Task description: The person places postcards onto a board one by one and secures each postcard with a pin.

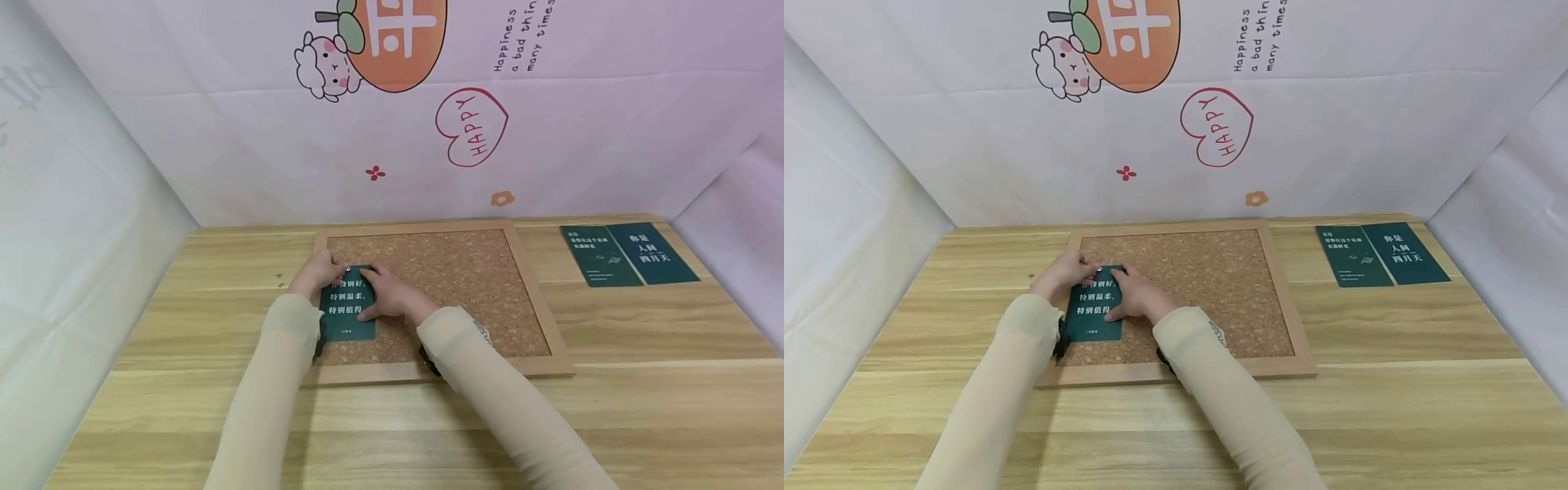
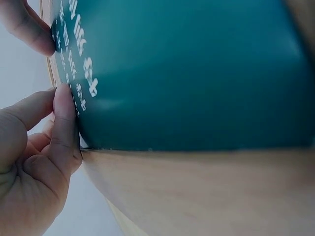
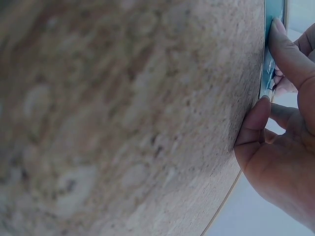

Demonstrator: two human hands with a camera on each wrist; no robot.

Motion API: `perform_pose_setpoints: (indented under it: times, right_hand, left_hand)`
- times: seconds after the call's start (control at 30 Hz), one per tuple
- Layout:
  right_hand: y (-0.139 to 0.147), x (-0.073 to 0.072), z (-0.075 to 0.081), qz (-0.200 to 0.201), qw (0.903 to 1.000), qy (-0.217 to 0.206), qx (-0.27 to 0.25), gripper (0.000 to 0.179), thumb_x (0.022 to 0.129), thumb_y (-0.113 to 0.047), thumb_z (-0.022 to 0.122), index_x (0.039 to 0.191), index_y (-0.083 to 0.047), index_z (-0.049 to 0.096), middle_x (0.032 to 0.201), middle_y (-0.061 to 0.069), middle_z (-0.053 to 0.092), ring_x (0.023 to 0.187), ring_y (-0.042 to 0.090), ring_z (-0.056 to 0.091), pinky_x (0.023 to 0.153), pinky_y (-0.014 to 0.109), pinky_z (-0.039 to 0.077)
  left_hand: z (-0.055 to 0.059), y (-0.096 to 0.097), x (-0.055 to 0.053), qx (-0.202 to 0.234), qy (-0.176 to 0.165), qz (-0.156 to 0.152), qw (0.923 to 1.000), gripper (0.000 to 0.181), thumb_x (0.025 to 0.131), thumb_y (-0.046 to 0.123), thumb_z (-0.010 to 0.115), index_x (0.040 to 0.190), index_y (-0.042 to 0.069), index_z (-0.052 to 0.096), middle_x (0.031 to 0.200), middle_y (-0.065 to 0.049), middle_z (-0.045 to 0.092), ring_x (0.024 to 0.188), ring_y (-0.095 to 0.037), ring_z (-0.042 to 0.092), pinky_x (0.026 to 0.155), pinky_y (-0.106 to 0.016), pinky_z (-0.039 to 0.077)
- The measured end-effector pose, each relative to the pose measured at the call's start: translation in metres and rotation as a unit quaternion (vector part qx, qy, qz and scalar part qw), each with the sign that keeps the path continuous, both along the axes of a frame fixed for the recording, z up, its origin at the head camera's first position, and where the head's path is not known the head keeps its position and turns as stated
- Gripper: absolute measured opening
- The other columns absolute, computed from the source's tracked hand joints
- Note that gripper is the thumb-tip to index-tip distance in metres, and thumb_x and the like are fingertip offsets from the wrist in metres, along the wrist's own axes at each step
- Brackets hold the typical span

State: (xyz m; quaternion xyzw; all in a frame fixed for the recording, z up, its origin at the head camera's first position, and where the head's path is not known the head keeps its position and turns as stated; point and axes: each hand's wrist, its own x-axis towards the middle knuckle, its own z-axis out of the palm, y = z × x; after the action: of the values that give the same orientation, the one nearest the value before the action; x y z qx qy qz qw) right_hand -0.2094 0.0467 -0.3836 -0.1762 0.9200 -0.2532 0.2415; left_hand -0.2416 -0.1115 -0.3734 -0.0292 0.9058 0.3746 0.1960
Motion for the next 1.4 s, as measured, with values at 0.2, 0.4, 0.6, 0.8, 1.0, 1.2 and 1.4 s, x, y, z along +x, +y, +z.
perform_pose_setpoints:
  times: [0.2,0.4,0.6,0.8,1.0,1.2,1.4]
  right_hand:
    - [0.0001,-0.0001,-0.0005,-0.001,1.0,0.001,-0.004,0.093,0.081,-0.029,0.076,0.153,-0.009,0.02,0.161,0.011,0.008,0.145,0.03,0.026,0.116,0.041,0.031]
    - [0.0002,-0.0002,-0.0008,-0.001,1.0,0.001,-0.005,0.093,0.081,-0.029,0.076,0.152,-0.009,0.021,0.161,0.011,0.008,0.145,0.029,0.026,0.116,0.041,0.031]
    - [0.0004,-0.0001,-0.001,-0.002,1.0,0.0,-0.004,0.093,0.081,-0.029,0.076,0.153,-0.009,0.021,0.161,0.01,0.007,0.145,0.03,0.025,0.116,0.041,0.031]
    - [0.0005,0.0003,-0.0006,-0.003,1.0,-0.002,-0.004,0.093,0.081,-0.029,0.076,0.153,-0.01,0.02,0.161,0.01,0.007,0.146,0.03,0.025,0.116,0.041,0.031]
    - [0.0003,-0.0003,-0.0012,-0.005,1.0,-0.004,-0.005,0.093,0.081,-0.03,0.076,0.153,-0.01,0.02,0.161,0.01,0.006,0.146,0.03,0.025,0.116,0.041,0.031]
    - [0.0001,-0.0006,-0.0014,-0.005,1.0,-0.003,-0.002,0.093,0.081,-0.03,0.076,0.153,-0.01,0.02,0.161,0.01,0.006,0.146,0.03,0.024,0.116,0.041,0.03]
    - [0.0001,-0.001,-0.0014,-0.006,1.0,-0.006,0.002,0.093,0.082,-0.031,0.076,0.153,-0.012,0.02,0.162,0.009,0.005,0.146,0.03,0.023,0.116,0.042,0.03]
  left_hand:
    - [-0.0006,-0.0011,-0.0009,-0.002,0.004,-0.009,0.9999,0.029,0.101,0.016,0.047,0.073,0.006,0.05,0.063,0.004,0.048,0.056,-0.004,0.05,0.061,-0.019,0.043]
    - [-0.0011,-0.0009,-0.0013,-0.005,0.004,-0.009,0.9999,0.03,0.101,0.015,0.047,0.072,0.007,0.05,0.063,0.004,0.048,0.056,-0.004,0.05,0.061,-0.019,0.043]
    - [-0.0018,-0.0004,-0.0021,-0.01,0.0,-0.008,0.9999,0.028,0.101,0.015,0.047,0.076,0.005,0.053,0.065,0.003,0.049,0.057,-0.003,0.051,0.061,-0.019,0.043]
    - [-0.0013,0.0008,-0.0021,-0.016,-0.001,-0.007,0.9998,0.025,0.101,0.016,0.047,0.088,-0.001,0.061,0.068,0.002,0.051,0.058,-0.004,0.051,0.064,-0.02,0.045]
    - [-0.0018,0.0,-0.0033,-0.02,0.002,-0.011,0.9997,0.026,0.101,0.015,0.047,0.084,0.001,0.06,0.068,0.002,0.051,0.057,-0.004,0.051,0.062,-0.019,0.044]
    - [-0.0019,0.0001,-0.003,-0.017,0.004,-0.009,0.9998,0.031,0.1,0.014,0.046,0.07,0.008,0.048,0.067,0.002,0.048,0.057,-0.004,0.05,0.059,-0.018,0.041]
    - [-0.0022,0.0003,-0.0027,-0.017,0.005,-0.008,0.9998,0.024,0.101,0.013,0.046,0.09,-0.001,0.061,0.082,-0.004,0.055,0.059,-0.004,0.05,0.061,-0.018,0.043]
